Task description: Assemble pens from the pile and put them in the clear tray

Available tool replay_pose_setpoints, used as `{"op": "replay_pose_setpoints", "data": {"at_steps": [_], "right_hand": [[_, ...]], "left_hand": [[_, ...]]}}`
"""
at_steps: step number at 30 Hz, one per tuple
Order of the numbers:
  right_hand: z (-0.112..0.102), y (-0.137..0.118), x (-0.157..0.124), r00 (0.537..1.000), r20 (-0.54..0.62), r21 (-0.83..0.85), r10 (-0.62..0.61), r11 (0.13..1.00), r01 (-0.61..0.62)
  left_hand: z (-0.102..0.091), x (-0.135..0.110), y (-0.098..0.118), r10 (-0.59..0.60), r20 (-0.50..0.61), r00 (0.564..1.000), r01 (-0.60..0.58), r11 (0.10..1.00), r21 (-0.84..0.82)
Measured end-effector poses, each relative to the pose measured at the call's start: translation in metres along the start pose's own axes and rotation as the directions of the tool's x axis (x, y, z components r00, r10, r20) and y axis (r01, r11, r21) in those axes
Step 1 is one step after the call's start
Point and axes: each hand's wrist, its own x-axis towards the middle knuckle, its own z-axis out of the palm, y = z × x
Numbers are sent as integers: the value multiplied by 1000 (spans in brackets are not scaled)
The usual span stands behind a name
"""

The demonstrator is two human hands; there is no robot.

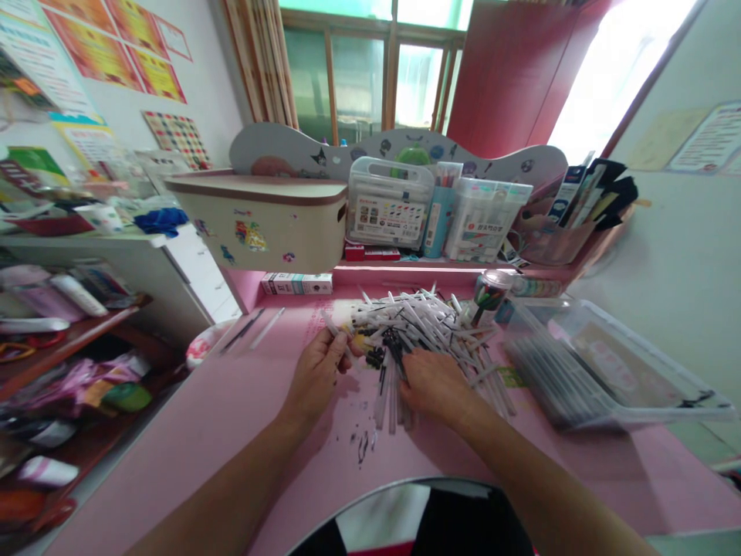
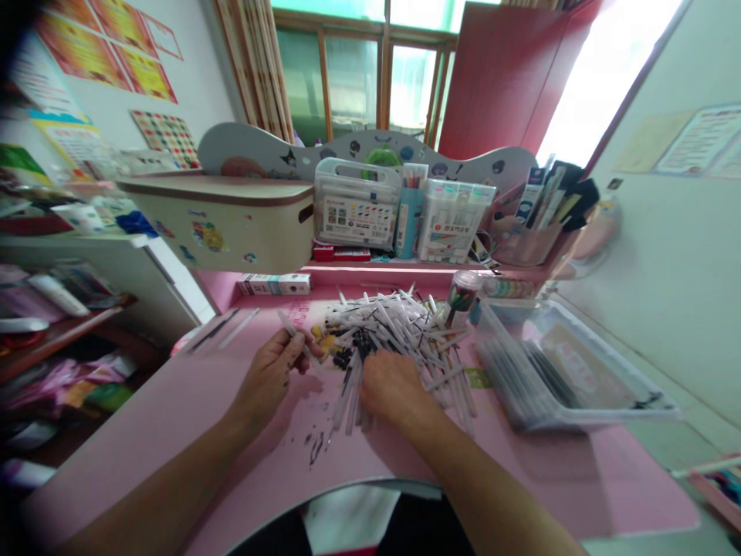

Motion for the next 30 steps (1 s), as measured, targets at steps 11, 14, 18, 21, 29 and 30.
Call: {"op": "replay_pose_setpoints", "data": {"at_steps": [11,14,18,21,29,30], "right_hand": [[-16,33,2,993,99,469,-60,883,6],[-23,45,0,959,161,682,-233,729,63],[-24,48,-3,911,225,770,-345,637,51],[-21,44,-2,897,236,775,-373,630,58],[-12,39,2,901,216,785,-376,615,68],[-11,40,2,902,216,797,-374,601,58]], "left_hand": [[3,2,3,-161,-59,985,142,958,-250],[4,5,4,-322,-102,941,250,868,-429],[2,11,4,-485,-126,865,323,733,-599],[0,15,1,-524,-106,845,339,678,-652],[0,13,2,-509,-51,859,366,681,-635],[1,12,4,-507,-52,861,370,691,-621]]}}
